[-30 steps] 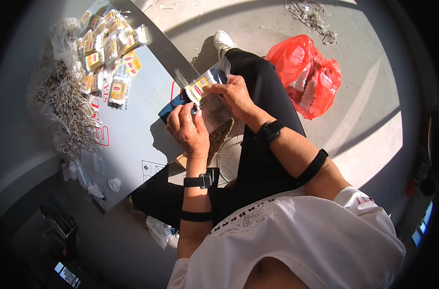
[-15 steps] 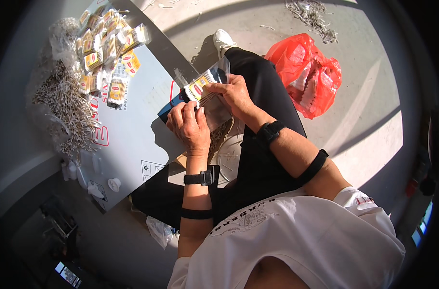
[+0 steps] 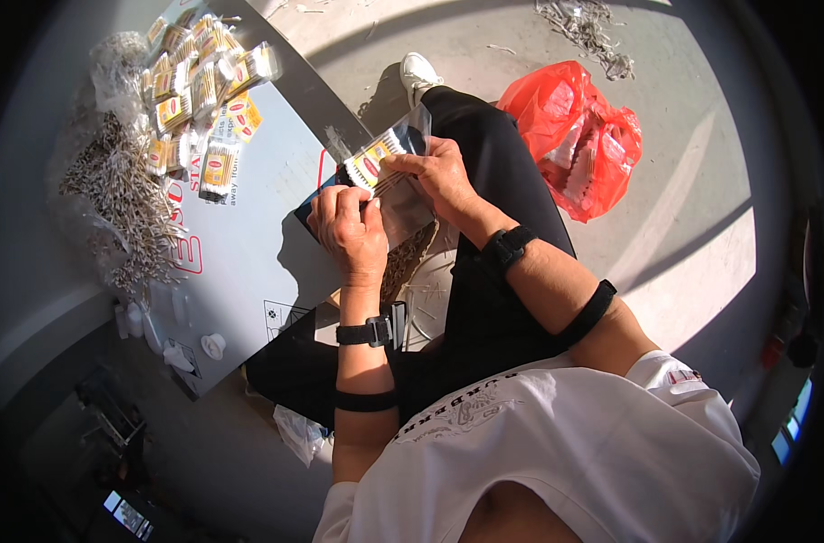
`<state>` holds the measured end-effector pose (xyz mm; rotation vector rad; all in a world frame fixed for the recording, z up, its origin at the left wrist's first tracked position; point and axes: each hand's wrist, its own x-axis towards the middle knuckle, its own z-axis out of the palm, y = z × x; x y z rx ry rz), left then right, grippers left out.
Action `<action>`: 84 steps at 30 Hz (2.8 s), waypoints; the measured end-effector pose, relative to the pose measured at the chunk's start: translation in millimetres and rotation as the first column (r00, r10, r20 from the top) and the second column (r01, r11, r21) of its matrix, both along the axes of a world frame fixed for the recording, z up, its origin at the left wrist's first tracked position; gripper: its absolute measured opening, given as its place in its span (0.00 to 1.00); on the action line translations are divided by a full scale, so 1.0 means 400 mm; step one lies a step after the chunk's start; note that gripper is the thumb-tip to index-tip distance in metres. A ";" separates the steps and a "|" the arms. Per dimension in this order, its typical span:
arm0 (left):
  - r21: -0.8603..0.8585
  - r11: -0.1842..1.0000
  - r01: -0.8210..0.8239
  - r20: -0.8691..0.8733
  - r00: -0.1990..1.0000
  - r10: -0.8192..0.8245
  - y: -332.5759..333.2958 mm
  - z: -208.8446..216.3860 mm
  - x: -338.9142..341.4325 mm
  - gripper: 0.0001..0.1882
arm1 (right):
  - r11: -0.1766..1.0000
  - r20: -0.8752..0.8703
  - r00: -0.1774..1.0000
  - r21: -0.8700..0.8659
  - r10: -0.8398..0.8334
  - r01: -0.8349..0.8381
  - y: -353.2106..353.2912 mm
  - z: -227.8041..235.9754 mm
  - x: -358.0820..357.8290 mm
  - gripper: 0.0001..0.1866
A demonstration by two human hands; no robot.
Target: Packing small wooden sticks into plastic bags and bundling them with rubber bands.
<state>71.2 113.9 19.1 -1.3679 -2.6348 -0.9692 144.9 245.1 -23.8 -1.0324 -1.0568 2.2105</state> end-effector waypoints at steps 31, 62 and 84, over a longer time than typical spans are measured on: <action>-0.057 0.995 0.078 -0.026 0.996 -0.080 0.013 0.033 -0.023 0.16 | 1.000 0.017 1.000 -0.007 0.002 -0.001 0.001 0.020 0.003 0.07; -0.040 0.999 0.028 0.057 0.998 -0.025 0.016 0.028 -0.034 0.21 | 0.999 -0.021 1.000 -0.032 -0.005 0.005 0.001 0.011 0.000 0.06; -0.060 0.998 0.017 0.056 0.998 -0.013 0.026 0.009 -0.058 0.16 | 1.000 0.004 1.000 -0.008 -0.002 0.002 0.002 0.019 0.005 0.06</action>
